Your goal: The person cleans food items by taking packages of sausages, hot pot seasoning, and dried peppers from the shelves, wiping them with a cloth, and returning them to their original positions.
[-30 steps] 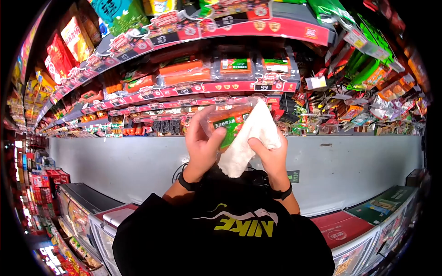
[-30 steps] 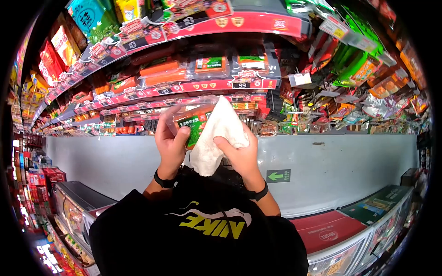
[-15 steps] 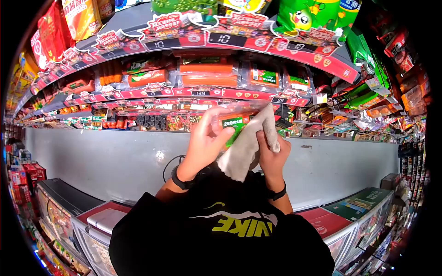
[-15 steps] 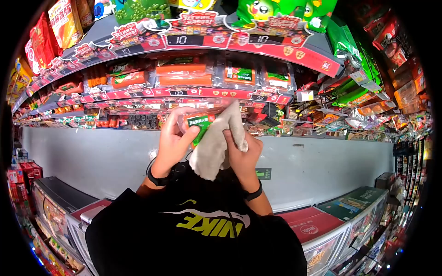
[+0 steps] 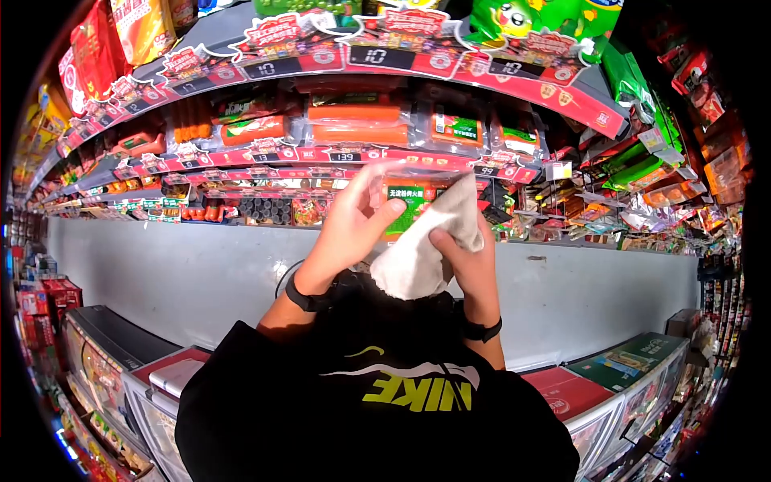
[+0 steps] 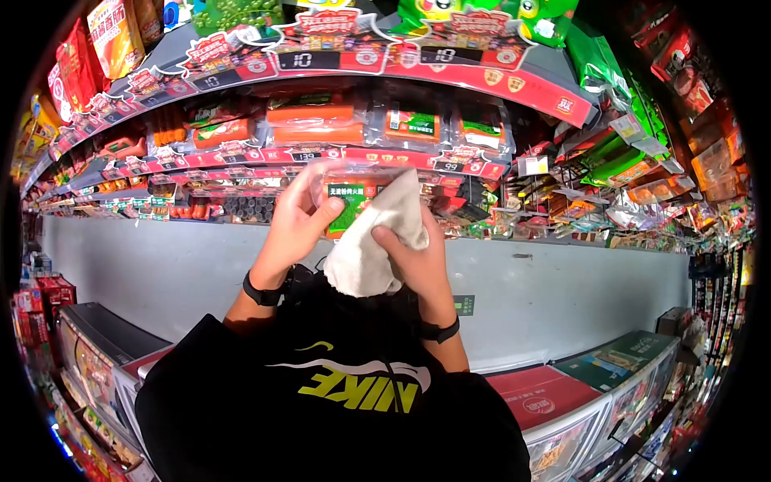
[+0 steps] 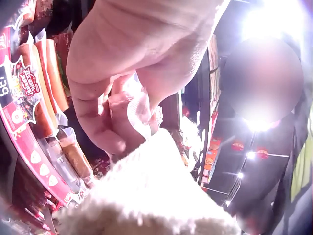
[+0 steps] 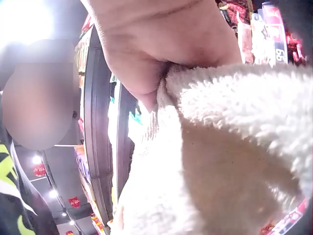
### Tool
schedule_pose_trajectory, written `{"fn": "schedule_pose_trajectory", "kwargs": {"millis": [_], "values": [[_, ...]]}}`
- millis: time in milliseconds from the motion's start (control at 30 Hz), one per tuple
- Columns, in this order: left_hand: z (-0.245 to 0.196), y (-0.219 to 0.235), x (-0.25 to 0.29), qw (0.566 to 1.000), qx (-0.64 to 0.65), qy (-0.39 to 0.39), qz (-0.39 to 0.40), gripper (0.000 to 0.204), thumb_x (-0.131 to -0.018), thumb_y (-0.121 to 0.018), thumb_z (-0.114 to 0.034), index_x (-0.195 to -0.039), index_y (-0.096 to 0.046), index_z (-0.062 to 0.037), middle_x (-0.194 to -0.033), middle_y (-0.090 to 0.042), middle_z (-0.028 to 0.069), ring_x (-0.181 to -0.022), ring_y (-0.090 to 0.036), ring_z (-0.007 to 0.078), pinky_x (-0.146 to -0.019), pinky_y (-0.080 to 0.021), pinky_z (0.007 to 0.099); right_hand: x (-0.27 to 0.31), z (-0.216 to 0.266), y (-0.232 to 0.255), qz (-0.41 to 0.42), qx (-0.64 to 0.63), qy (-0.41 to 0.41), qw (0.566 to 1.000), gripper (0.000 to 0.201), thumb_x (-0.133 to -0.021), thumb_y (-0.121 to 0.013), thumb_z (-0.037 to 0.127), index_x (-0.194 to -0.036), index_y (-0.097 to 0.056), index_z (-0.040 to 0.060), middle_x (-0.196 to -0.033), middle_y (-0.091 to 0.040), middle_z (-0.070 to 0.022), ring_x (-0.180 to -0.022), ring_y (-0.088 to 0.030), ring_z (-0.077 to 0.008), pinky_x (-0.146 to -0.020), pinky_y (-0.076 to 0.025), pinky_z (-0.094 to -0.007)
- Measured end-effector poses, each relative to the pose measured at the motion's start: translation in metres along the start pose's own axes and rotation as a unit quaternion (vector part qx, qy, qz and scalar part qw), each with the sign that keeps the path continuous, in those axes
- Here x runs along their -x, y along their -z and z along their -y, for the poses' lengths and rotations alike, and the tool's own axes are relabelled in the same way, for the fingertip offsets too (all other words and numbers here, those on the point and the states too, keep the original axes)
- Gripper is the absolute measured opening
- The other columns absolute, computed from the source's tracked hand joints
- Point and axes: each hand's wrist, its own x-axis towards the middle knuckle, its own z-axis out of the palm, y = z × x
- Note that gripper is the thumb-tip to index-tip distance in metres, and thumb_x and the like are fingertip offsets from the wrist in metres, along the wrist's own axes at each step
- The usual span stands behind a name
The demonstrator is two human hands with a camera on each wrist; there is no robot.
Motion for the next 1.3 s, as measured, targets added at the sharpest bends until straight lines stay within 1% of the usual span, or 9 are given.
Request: {"fn": "schedule_pose_trajectory", "kwargs": {"millis": [200, 300, 400, 500, 733, 867, 933, 1167, 1300], "values": [[0.000, -0.045, -0.013, 0.995, 0.073, 0.048, -0.047, 0.070, -0.081, -0.078, -0.006, -0.140, -0.039, -0.0006, -0.108, -0.058, 0.0033, -0.101, -0.056, 0.0113, -0.089, -0.046, 0.0274, -0.024, -0.005, 0.049, -0.120, 0.299, 0.116, 0.940, 0.027, -0.086, -0.074, 0.020, -0.096, -0.069, -0.0041, -0.075, -0.070, -0.0099, -0.069, -0.062, -0.0091, -0.066, -0.049, -0.0279], [0.007, -0.073, -0.020, 0.990, 0.136, 0.021, -0.011, 0.090, -0.072, -0.083, 0.001, -0.145, -0.030, -0.0017, -0.135, -0.051, 0.0144, -0.123, -0.050, 0.0211, -0.101, -0.044, 0.0341, -0.032, 0.000, 0.074, -0.154, 0.287, 0.141, 0.935, 0.025, -0.085, -0.075, 0.019, -0.092, -0.070, -0.0047, -0.069, -0.068, -0.0118, -0.063, -0.062, -0.0092, -0.062, -0.049, -0.0276], [0.003, -0.108, -0.021, 0.988, 0.152, 0.012, -0.023, 0.089, -0.074, -0.080, 0.002, -0.147, -0.029, -0.0073, -0.127, -0.050, 0.0091, -0.117, -0.051, 0.0174, -0.092, -0.048, 0.0308, -0.034, 0.004, 0.103, -0.154, 0.246, 0.125, 0.949, 0.023, -0.087, -0.073, 0.015, -0.099, -0.069, -0.0043, -0.079, -0.071, -0.0086, -0.072, -0.066, -0.0116, -0.068, -0.051, -0.0283], [0.016, -0.133, -0.030, 0.978, 0.188, -0.010, -0.090, 0.074, -0.081, -0.072, 0.004, -0.144, -0.035, -0.0059, -0.116, -0.058, 0.0090, -0.113, -0.055, 0.0160, -0.093, -0.047, 0.0300, -0.036, 0.014, 0.126, -0.008, -0.071, -0.017, 0.997, 0.033, -0.087, -0.071, 0.008, -0.115, -0.060, -0.0060, -0.105, -0.068, -0.0090, -0.092, -0.065, -0.0135, -0.081, -0.053, -0.0287], [0.014, -0.141, -0.051, 0.970, 0.116, -0.018, -0.213, 0.045, -0.086, -0.068, -0.002, -0.130, -0.055, -0.0038, -0.104, -0.064, 0.0048, -0.088, -0.059, 0.0098, -0.080, -0.048, 0.0261, -0.043, 0.032, 0.149, -0.009, 0.208, 0.083, 0.975, 0.025, -0.083, -0.077, 0.011, -0.101, -0.068, -0.0047, -0.086, -0.070, -0.0041, -0.078, -0.062, -0.0086, -0.071, -0.050, -0.0247], [0.005, -0.118, -0.079, 0.966, 0.094, -0.003, -0.241, 0.031, -0.092, -0.062, -0.007, -0.123, -0.058, -0.0013, -0.095, -0.062, 0.0040, -0.081, -0.058, 0.0082, -0.067, -0.048, 0.0237, -0.040, 0.026, 0.157, -0.031, 0.184, 0.168, 0.968, 0.022, -0.083, -0.077, 0.010, -0.097, -0.069, -0.0048, -0.082, -0.070, -0.0027, -0.074, -0.060, -0.0067, -0.068, -0.048, -0.0232], [-0.004, -0.115, -0.099, 0.949, 0.047, -0.033, -0.309, 0.030, -0.092, -0.062, -0.009, -0.121, -0.056, -0.0006, -0.096, -0.062, 0.0054, -0.081, -0.058, 0.0084, -0.064, -0.049, 0.0242, -0.040, 0.025, 0.164, -0.056, 0.111, 0.150, 0.981, 0.023, -0.082, -0.076, 0.009, -0.099, -0.069, -0.0047, -0.083, -0.069, -0.0023, -0.075, -0.060, -0.0061, -0.068, -0.048, -0.0233], [0.023, -0.070, -0.142, 0.964, -0.033, -0.026, -0.262, 0.025, -0.092, -0.060, -0.010, -0.109, -0.055, 0.0082, -0.097, -0.059, 0.0092, -0.077, -0.065, 0.0181, -0.067, -0.064, 0.0328, -0.040, 0.021, 0.208, -0.150, 0.069, 0.103, 0.981, 0.020, -0.084, -0.073, 0.006, -0.102, -0.067, -0.0039, -0.090, -0.068, -0.0025, -0.079, -0.059, -0.0067, -0.072, -0.047, -0.0234], [0.017, -0.069, -0.134, 0.932, -0.235, 0.003, -0.277, 0.029, -0.085, -0.069, -0.017, -0.103, -0.062, 0.0041, -0.086, -0.062, 0.0100, -0.082, -0.064, 0.0172, -0.058, -0.048, 0.0345, -0.037, 0.013, 0.230, -0.193, 0.081, 0.098, 0.973, 0.020, -0.085, -0.073, 0.007, -0.100, -0.067, -0.0037, -0.090, -0.068, -0.0022, -0.079, -0.058, -0.0070, -0.072, -0.047, -0.0239]]}}
